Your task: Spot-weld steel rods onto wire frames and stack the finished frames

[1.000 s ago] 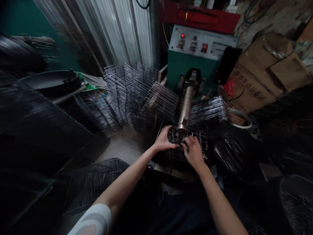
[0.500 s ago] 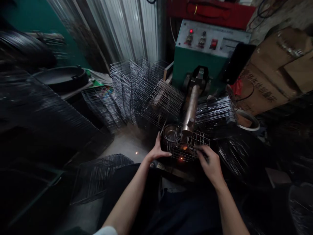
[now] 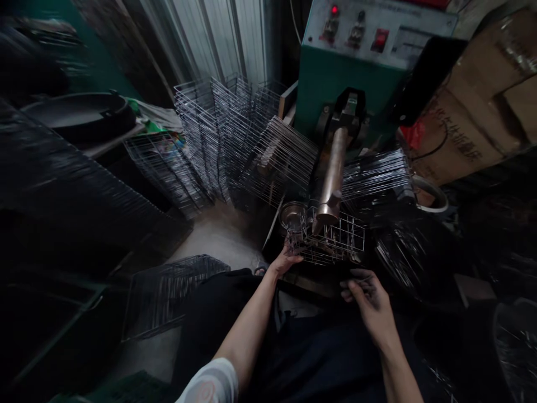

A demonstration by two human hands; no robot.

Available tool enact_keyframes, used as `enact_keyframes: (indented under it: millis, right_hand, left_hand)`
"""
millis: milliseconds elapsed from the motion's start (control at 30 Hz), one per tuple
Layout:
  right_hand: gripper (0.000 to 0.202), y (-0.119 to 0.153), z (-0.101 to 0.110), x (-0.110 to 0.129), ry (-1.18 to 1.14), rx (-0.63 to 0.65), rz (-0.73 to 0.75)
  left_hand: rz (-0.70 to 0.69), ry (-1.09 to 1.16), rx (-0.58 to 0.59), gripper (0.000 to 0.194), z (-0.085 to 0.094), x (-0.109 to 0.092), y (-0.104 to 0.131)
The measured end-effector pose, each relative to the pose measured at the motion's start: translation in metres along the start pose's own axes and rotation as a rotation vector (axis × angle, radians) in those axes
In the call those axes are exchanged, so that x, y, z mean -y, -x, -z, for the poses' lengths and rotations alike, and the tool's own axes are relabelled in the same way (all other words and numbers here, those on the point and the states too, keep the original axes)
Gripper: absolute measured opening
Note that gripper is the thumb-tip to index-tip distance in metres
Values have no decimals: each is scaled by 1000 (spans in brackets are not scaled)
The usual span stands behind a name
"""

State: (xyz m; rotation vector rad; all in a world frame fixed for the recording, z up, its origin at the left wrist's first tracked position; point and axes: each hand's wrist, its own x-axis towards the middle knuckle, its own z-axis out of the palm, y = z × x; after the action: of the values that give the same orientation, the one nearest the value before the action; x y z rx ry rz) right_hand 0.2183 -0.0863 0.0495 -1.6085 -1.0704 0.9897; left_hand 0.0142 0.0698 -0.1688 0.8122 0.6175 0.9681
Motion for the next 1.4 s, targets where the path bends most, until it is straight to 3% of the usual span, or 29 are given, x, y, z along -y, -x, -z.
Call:
enact_keyframes:
  millis: [267, 567, 900, 1067, 1200, 1300, 1400]
  right_hand:
    - [47, 18, -15, 5, 9, 44, -40]
    - [46, 22, -11, 1, -56, 59, -94]
    - [52, 29, -17, 7, -110, 102, -83]
    - [50, 35, -17, 24, -171, 62, -46]
    - [38, 45, -9, 33, -253, 77, -91]
    - [38, 60, 3, 43, -312, 210, -63]
    - [47, 68, 8, 62, -231, 419, 85]
  left_hand:
    - [-16, 129, 23, 134, -7, 11, -19]
    - [-14, 185, 90, 134, 3, 16, -28]
    - [-18, 162, 60, 133, 0, -4, -15]
    - [-33, 108, -25, 129, 1, -31, 17]
    - [-55, -46, -70, 118, 13, -74, 67]
    - [-118, -260, -17, 114, 14, -112, 104]
    - [-166, -551, 94, 119, -7, -142, 123]
